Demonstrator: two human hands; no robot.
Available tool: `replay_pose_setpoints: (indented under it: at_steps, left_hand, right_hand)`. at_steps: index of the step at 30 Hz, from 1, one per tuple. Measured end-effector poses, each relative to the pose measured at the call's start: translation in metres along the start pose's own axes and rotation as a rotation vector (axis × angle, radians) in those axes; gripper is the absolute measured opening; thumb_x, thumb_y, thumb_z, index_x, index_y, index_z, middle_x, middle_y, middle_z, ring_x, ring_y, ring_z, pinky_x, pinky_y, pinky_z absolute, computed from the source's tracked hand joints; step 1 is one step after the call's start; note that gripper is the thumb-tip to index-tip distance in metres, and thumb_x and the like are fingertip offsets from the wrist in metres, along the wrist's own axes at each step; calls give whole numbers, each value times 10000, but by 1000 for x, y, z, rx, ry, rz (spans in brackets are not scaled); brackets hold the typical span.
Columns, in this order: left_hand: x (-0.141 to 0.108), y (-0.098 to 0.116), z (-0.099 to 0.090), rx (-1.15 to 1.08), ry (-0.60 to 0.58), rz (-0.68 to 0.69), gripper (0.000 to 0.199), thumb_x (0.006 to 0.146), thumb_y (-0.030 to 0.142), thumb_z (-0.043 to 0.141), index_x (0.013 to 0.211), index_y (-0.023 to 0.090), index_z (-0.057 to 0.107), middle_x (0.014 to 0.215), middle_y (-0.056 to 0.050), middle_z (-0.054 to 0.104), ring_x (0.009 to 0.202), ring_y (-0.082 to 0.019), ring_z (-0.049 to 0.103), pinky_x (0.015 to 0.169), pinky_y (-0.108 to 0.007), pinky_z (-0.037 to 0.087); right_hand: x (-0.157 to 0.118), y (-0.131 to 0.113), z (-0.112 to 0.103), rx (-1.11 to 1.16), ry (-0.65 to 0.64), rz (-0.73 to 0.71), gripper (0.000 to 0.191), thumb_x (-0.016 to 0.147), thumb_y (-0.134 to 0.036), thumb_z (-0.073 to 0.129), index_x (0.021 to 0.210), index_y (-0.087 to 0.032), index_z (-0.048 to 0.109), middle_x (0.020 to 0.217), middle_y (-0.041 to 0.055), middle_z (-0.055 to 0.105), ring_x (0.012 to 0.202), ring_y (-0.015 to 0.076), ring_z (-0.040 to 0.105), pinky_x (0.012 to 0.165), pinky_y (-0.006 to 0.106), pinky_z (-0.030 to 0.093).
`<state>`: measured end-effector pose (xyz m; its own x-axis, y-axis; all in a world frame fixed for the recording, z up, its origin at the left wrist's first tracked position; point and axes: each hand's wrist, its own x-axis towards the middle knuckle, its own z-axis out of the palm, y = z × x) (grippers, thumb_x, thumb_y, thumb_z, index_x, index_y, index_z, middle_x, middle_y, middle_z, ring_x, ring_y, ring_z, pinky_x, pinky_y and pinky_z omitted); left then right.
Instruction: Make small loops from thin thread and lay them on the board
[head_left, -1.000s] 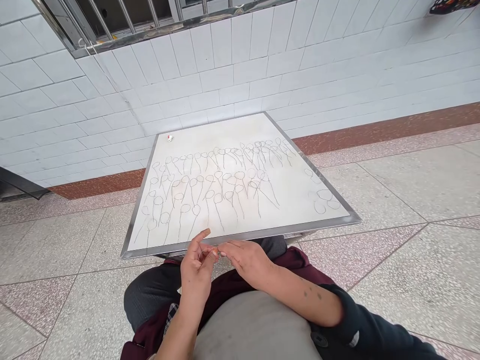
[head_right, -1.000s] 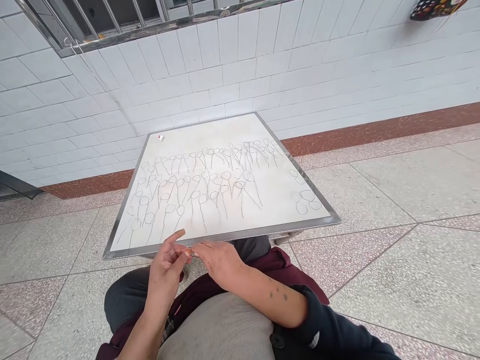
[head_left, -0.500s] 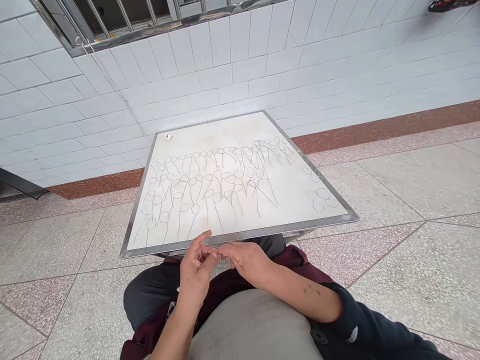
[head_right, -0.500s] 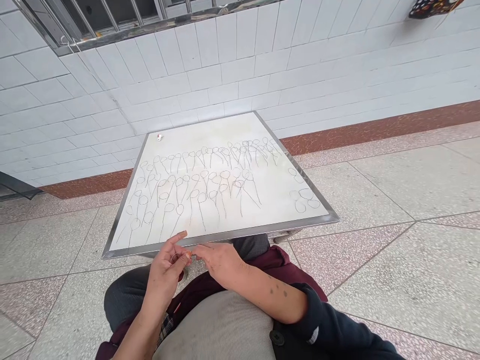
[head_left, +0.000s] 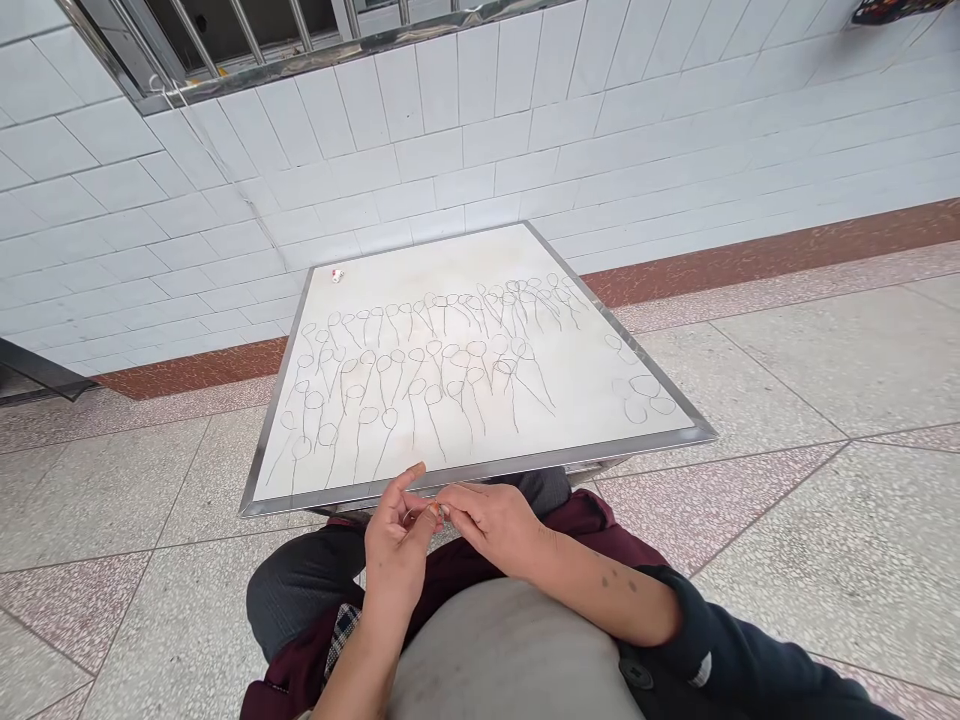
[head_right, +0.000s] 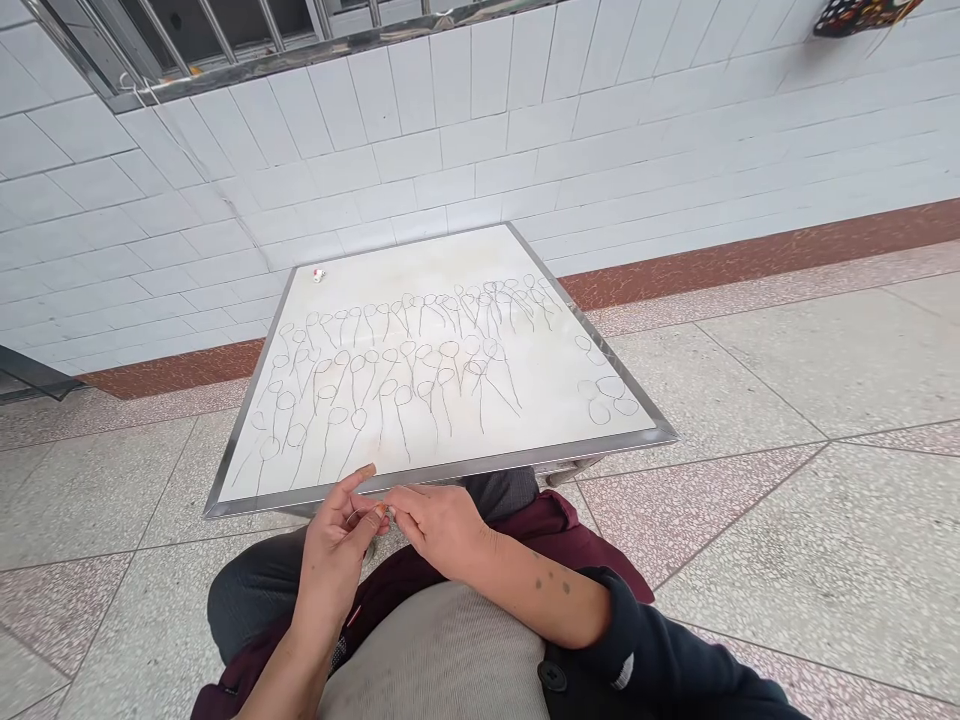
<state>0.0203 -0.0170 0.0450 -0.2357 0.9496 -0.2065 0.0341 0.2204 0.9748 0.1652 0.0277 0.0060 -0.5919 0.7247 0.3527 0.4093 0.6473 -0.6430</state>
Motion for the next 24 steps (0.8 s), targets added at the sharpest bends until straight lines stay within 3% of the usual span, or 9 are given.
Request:
replay_pose_setpoints:
  at_steps: [8,18,24]
  left_hand:
    - [0,0,-2,-5,-43,-57,448,759,267,640,1196,206,560,753,18,576,687,-132,563,714,-278,476]
    - [-2,3,-11,40,-60,-68,428,738,267,650,1158,221,584,675,51,517,608,-111,531,532,-221,388]
    - [-3,1,-17,-6,-51,-43,405,725,266,672,1122,217,608,676,50,534,600,-107,531,586,-240,419]
  right_hand:
    - [-1,5,2,-66,10,-45,210,931,-159,370,854,-201,560,687,-21,575,601,107,497,560,214,333]
    - [-4,7,-5,-133,-22,-120,252,966,-233,371,870,-195,601,680,-3,596,632,127,509,607,235,354]
    - [-11,11,-15,-185,15,-105,247,964,-227,381,893,-195,615,711,13,623,668,140,510,661,256,364]
